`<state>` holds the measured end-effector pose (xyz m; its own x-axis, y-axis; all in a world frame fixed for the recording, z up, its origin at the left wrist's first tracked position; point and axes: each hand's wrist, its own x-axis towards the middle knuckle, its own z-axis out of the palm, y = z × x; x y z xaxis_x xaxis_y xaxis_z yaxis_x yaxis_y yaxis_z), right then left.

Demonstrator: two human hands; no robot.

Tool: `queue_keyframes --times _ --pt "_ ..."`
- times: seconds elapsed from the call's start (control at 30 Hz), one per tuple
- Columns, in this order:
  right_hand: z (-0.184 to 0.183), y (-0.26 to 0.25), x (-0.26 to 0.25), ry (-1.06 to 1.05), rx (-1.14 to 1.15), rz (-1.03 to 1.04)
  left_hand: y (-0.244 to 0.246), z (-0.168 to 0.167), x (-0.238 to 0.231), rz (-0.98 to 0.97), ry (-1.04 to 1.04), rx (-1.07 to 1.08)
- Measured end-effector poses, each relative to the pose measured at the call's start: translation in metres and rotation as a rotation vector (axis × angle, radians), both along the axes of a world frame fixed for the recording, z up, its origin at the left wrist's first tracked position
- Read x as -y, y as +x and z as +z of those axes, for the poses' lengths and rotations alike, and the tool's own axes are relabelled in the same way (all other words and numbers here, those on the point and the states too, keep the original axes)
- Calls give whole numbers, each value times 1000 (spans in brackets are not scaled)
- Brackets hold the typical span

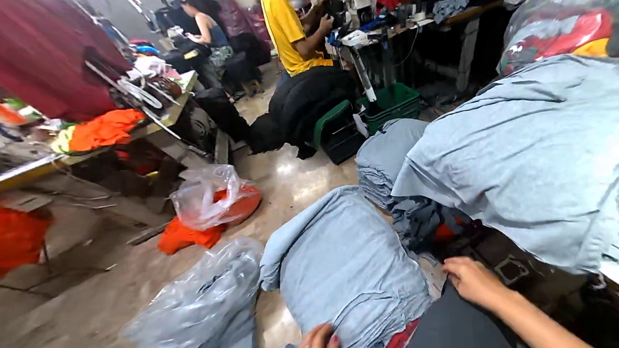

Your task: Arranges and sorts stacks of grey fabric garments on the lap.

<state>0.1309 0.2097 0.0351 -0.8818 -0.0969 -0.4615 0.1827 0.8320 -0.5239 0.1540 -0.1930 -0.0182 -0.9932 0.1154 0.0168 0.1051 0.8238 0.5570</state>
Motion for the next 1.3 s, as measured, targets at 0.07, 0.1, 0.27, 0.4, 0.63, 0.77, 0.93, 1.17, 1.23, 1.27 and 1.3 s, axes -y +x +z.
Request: queue_keyframes --times 0.07,0.1,0.27,0.4,0.63,0.77,0.93,1.17,1.23,1.27,1.3 --pt "1 27 14 70 24 -4 -19 11 -57 -178 -63 73" --pt "3 35 14 91 16 -23 -27 14 -91 -210 -81 198" --pt "16 52 9 91 26 -132 -39 17 -196 138 606 489" --pt "5 16 57 -11 7 -89 -47 51 -178 176 862 625" --pt "4 -51 78 -260 -263 -341 -19 61 -121 -44 767 343" --pt "13 -58 86 -566 -673 -302 -15 38 -150 432 1091 728" --pt "28 -46 74 -583 -686 -264 -53 39 -204 649 1267 989" --pt "-11 -24 48 -279 -400 -88 -59 51 -171 530 1124 1154" --pt "-18 -20 51 -225 -267 3 -67 64 -162 265 946 1115" --pt "-20 -18 54 -203 -180 32 -72 73 -158 175 920 1114" --pt "-21 -18 59 -186 -101 39 -77 80 -153 103 941 1134"
